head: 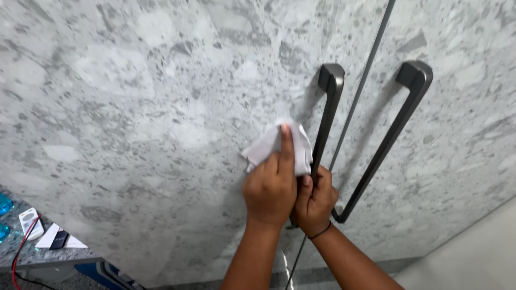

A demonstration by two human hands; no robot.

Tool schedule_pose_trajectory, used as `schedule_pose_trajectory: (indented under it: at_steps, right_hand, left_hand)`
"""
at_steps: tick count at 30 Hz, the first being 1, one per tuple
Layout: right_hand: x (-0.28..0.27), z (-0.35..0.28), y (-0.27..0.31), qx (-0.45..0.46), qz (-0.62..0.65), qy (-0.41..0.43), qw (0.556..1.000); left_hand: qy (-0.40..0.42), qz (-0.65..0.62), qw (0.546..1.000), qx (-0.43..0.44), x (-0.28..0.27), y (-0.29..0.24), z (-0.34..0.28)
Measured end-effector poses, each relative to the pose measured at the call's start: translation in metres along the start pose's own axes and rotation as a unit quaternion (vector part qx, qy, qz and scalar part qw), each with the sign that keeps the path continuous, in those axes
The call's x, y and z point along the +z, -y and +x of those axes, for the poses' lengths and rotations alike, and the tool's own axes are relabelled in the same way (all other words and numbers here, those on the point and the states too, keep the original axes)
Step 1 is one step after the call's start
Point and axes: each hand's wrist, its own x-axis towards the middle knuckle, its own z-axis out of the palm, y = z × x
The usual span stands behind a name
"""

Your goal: The person wipes a marble-patterned wall surface with a white paper towel, moving in circular and back-and-forth motions. The person also wipes the vertical metal handles attached to the wall.

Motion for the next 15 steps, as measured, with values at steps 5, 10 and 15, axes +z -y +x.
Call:
schedule_pose_trajectory:
  at_steps: [5, 10, 15]
  right_hand:
    - [-0.003, 0.005, 0.010, 0.007, 0.024, 0.013, 1.000]
    - [-0.003, 0.008, 0.014, -0.020, 0.013, 0.009, 1.000]
    - [-0.005, 0.010, 0.017, -0.055, 0.008, 0.005, 0.998]
  left_hand:
    - [-0.027, 0.071, 0.997, -0.013, 0.001, -0.005, 0.026]
    - [-0.039, 0.057, 0.998, 0.009, -0.001, -0.005, 0.024]
    - [-0.035, 0.055, 0.998, 0.016, -0.002, -0.005, 0.027]
